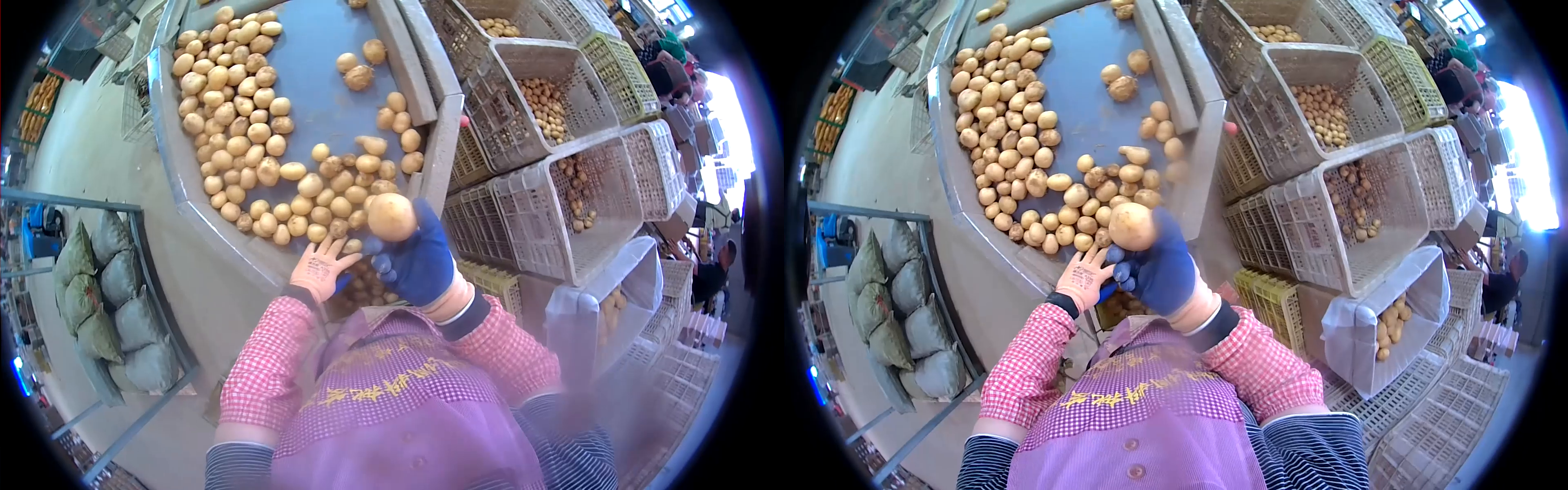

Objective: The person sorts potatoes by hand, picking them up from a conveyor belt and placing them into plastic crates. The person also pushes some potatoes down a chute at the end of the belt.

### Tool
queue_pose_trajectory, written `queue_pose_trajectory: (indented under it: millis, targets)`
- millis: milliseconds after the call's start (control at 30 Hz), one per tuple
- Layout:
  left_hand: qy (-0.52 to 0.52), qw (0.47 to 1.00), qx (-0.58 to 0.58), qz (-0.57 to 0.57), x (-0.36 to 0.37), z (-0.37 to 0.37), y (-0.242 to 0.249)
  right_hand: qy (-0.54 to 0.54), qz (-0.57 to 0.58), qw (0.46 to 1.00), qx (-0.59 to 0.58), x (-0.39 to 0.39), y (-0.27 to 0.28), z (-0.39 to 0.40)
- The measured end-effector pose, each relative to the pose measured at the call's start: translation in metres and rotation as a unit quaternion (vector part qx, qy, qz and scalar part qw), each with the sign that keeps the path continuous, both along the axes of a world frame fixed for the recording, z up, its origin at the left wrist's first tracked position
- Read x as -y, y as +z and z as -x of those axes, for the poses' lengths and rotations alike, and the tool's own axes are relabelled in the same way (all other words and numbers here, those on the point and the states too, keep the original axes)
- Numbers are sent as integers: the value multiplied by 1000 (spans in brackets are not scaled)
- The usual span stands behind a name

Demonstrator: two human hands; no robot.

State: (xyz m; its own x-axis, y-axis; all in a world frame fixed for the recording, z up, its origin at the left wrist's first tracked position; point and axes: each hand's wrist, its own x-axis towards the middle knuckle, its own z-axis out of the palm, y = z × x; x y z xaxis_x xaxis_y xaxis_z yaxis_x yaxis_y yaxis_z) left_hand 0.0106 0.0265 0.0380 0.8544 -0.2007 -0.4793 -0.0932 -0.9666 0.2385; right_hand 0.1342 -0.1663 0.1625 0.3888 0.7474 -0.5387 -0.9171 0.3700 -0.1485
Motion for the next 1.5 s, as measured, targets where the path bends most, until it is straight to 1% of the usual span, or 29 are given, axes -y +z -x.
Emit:
queue_pose_trajectory:
  millis: [133,200,233,300,333,367,400,433,467,500,533,567,633,700,733,767,800,833,867,900,933,1000,1067,1133,1200,1333,1433,1467,1500]
  targets:
    - [-11,1000,12,-10,1,2,-2,-8,15,1000,-23,31,-6,-3]
    - [-6,998,57,26,-3,7,-12,-188,67,980,-24,59,-4,-15]
    - [-6,999,48,23,-3,6,-8,-217,114,966,85,122,-23,-33]
    - [-3,999,48,20,-3,7,-10,-275,243,887,280,247,-57,-70]
    - [-6,999,49,17,-4,7,-12,-359,392,795,291,318,-58,-80]
    - [-8,998,55,15,-5,9,-16,-436,514,675,299,404,-69,-89]
    - [-2,998,53,17,-5,11,-17,-470,603,592,255,433,-36,-82]
    - [-1,998,55,21,-5,10,-18,-484,644,501,317,505,-45,-58]
    - [0,998,57,25,-6,10,-18,-354,764,433,323,559,-44,-35]
    - [-1,998,59,26,-6,9,-18,-222,859,337,315,609,-41,-13]
    - [2,998,58,29,-7,9,-15,-206,921,215,253,627,-40,-3]
    - [5,998,53,37,-8,7,-13,-205,921,212,256,609,-29,-4]
    - [6,998,45,48,-7,8,-13,-70,951,209,217,533,-5,-8]
    - [-2,997,71,30,-8,9,-17,-165,816,271,484,479,-38,-51]
    - [-3,997,69,30,-7,10,-20,-140,787,369,474,366,-19,-66]
    - [-2,997,78,27,-7,11,-21,-133,648,411,628,302,-32,-78]
    - [-1,996,89,24,-7,10,-22,-155,561,591,558,197,-21,-73]
    - [-2,996,90,23,-7,10,-21,8,545,448,709,140,-23,-76]
    - [-1,996,85,24,-7,10,-20,105,472,279,830,84,-25,-80]
    - [1,996,81,25,-7,10,-19,189,445,236,843,36,-34,-78]
    - [1,996,84,23,-7,11,-20,192,409,168,876,3,-54,-79]
    - [8,994,102,26,-6,11,-25,268,362,89,888,-48,-78,-94]
    - [13,994,100,34,-6,10,-23,371,336,-21,866,-81,-79,-108]
    - [14,994,99,36,-7,8,-23,427,302,-60,850,-99,-76,-118]
    - [15,994,99,38,-6,8,-23,514,287,-87,804,-114,-46,-120]
    - [13,995,93,20,-6,8,-22,531,303,-109,784,-120,-62,-118]
    - [23,996,68,43,-6,7,-21,433,388,-28,813,-123,-112,-116]
    - [21,997,70,39,-6,7,-17,429,390,-27,814,-119,-105,-112]
    - [13,996,79,34,-7,8,-15,354,398,46,845,-109,-92,-107]
